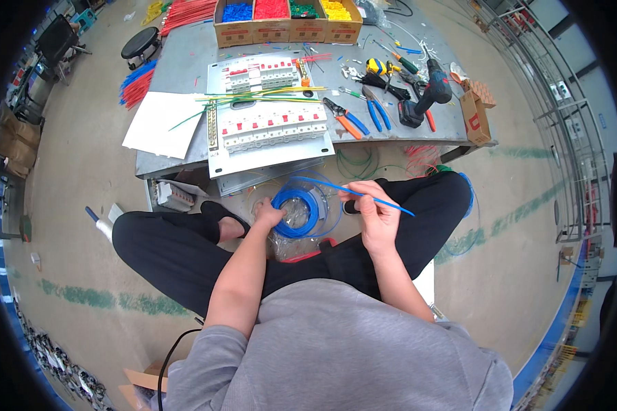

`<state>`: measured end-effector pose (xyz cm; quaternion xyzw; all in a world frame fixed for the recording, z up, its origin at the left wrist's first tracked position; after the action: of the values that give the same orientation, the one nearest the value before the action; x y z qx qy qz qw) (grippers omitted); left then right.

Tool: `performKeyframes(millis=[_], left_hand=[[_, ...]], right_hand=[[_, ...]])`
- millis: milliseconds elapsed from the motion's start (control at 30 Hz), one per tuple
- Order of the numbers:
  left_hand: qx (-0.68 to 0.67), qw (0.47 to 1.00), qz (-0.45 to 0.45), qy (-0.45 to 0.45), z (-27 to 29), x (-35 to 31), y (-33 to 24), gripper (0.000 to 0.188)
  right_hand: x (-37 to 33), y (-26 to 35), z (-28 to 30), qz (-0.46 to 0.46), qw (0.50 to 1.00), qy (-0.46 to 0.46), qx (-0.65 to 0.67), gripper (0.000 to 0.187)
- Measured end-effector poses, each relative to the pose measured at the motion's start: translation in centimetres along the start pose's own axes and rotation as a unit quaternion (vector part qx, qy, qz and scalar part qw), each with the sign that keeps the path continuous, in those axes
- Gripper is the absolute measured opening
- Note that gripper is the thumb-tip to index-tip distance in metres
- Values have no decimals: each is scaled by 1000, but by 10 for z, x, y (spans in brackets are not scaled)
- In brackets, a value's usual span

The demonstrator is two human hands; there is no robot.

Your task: The person unwraps a roll of blue electrical wire, cuts several lengths using wire cutters, and inserts the wires into terminals on a DIN rail-mounted electrical panel. The person handles the wire and tools by hand throughout the process.

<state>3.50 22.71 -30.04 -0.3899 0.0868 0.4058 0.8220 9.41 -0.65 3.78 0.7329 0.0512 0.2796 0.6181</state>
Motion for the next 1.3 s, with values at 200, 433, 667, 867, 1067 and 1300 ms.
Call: performKeyframes(millis=[200, 433, 667, 867, 1067, 1300], left_hand=[[-126, 992, 22, 16, -6, 13, 6, 62], [-216, 972, 92, -14, 29, 70, 79, 49], [100, 985, -138, -39, 49, -43, -84, 65], [-303, 835, -409, 210, 104, -178, -184, 57], [-540, 751, -223, 309, 114, -233, -176, 38], [-332, 859, -365, 135, 126, -237, -174, 40]], right_hand=[[33, 106, 11, 265, 957, -66, -98, 35], [92, 210, 59, 485, 840, -124, -209, 26], [98, 130, 43, 101, 896, 253, -350, 22], [82, 32, 9, -378, 839, 248, 304, 26], [86, -4, -24, -449, 751, 214, 433, 30], [99, 56, -8, -350, 794, 191, 458, 31]])
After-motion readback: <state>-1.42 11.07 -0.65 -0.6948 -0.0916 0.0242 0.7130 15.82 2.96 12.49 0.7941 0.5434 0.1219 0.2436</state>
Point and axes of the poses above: each hand's wrist, its own x-axis towards the middle knuckle, its own z-axis out of the back of the hand, y = z × x, the point moved 1 cm from there along x, towards the middle knuckle, and after that the axes turned 4 degrees about -x, right-handed, at the moved point
